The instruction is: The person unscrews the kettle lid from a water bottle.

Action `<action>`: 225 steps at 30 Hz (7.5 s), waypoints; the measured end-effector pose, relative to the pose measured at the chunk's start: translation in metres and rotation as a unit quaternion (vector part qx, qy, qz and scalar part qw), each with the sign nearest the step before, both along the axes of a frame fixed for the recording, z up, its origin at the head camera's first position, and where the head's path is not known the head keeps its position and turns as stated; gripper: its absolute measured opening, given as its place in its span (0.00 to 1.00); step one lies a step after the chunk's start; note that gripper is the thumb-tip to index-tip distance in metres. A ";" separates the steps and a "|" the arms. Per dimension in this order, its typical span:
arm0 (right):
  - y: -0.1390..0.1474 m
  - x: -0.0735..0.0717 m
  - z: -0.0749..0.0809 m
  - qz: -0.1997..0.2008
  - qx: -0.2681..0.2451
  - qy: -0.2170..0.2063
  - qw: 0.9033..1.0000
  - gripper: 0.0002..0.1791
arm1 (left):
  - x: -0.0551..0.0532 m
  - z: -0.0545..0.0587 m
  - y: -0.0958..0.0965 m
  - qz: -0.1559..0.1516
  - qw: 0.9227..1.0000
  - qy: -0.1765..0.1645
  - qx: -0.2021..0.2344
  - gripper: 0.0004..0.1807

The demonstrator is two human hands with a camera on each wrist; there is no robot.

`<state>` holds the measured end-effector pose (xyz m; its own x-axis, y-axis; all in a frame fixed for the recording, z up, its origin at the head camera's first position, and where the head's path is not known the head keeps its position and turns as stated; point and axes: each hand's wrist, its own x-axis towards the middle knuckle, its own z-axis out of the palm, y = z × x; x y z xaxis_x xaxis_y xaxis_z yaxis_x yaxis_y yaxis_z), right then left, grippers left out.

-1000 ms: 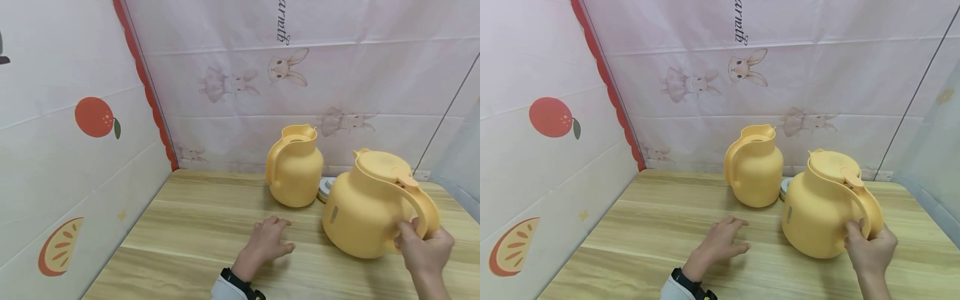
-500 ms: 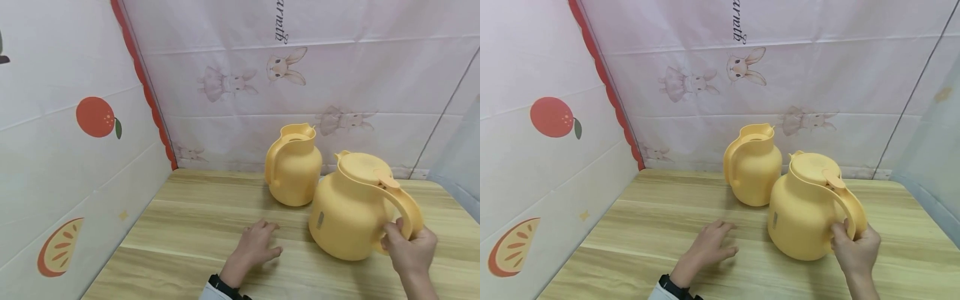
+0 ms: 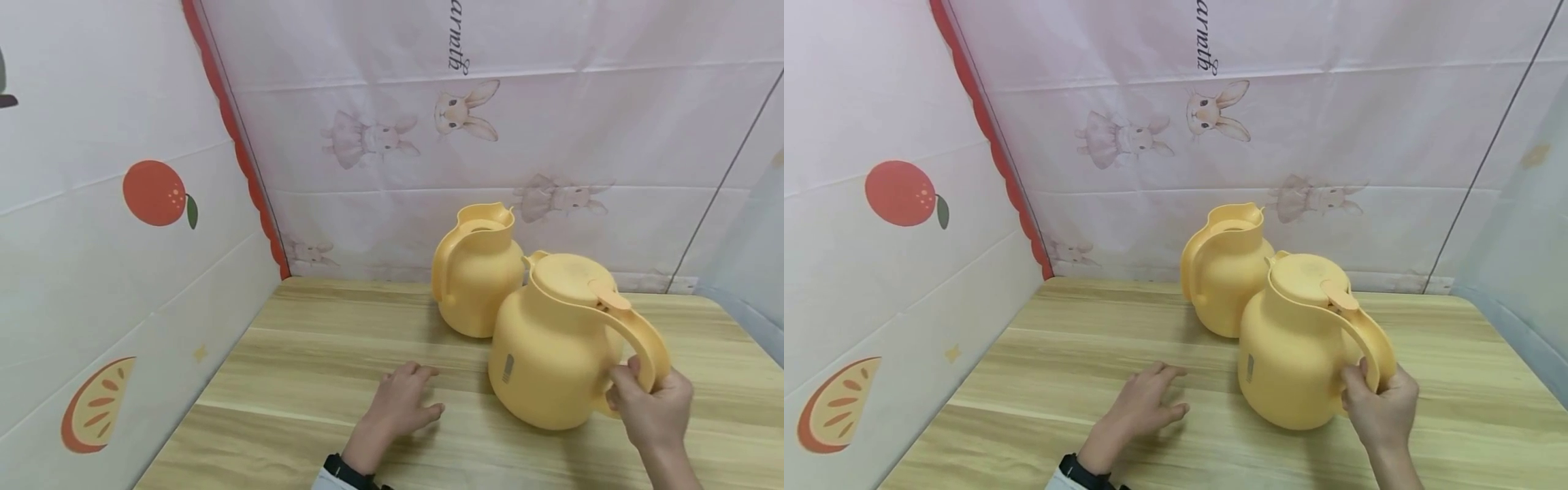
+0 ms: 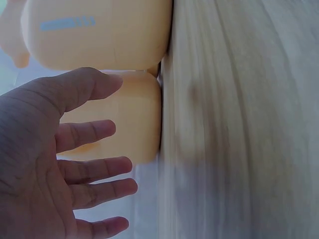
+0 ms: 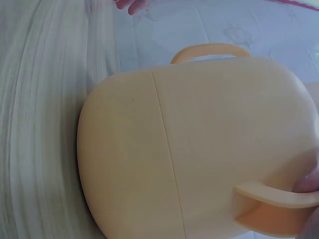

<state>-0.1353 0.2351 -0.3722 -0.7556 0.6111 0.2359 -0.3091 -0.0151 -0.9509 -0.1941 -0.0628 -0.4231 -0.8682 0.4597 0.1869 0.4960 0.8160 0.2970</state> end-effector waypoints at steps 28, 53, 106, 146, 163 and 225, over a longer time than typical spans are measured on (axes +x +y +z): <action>-0.036 -0.004 -0.007 0.132 0.031 0.115 0.984 0.17 | 0.010 -0.005 -0.047 0.031 0.999 0.024 0.012 0.30; -0.055 -0.011 -0.012 0.223 0.057 0.173 0.958 0.19 | 0.020 -0.001 -0.074 0.064 0.997 0.010 0.032 0.30; -0.017 -0.004 0.001 0.222 0.428 0.037 0.875 0.12 | 0.018 0.033 -0.055 -0.001 0.993 0.101 0.066 0.25; -0.017 -0.007 -0.004 0.215 0.403 0.059 0.888 0.14 | -0.001 0.110 0.008 -0.103 0.939 0.264 0.193 0.25; -0.017 -0.009 -0.008 0.206 0.401 0.062 0.891 0.14 | -0.010 0.123 0.031 -0.124 0.931 0.271 0.208 0.24; -0.013 -0.011 -0.008 0.170 0.429 0.094 0.882 0.17 | -0.029 0.155 0.085 -0.096 0.958 0.259 0.080 0.27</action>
<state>-0.1466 0.2219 -0.3803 -0.7593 -0.1087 0.6416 -0.5788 0.5633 -0.5896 -0.2235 0.0221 -0.2677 -0.5421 0.5304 0.6518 0.7465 0.6601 0.0837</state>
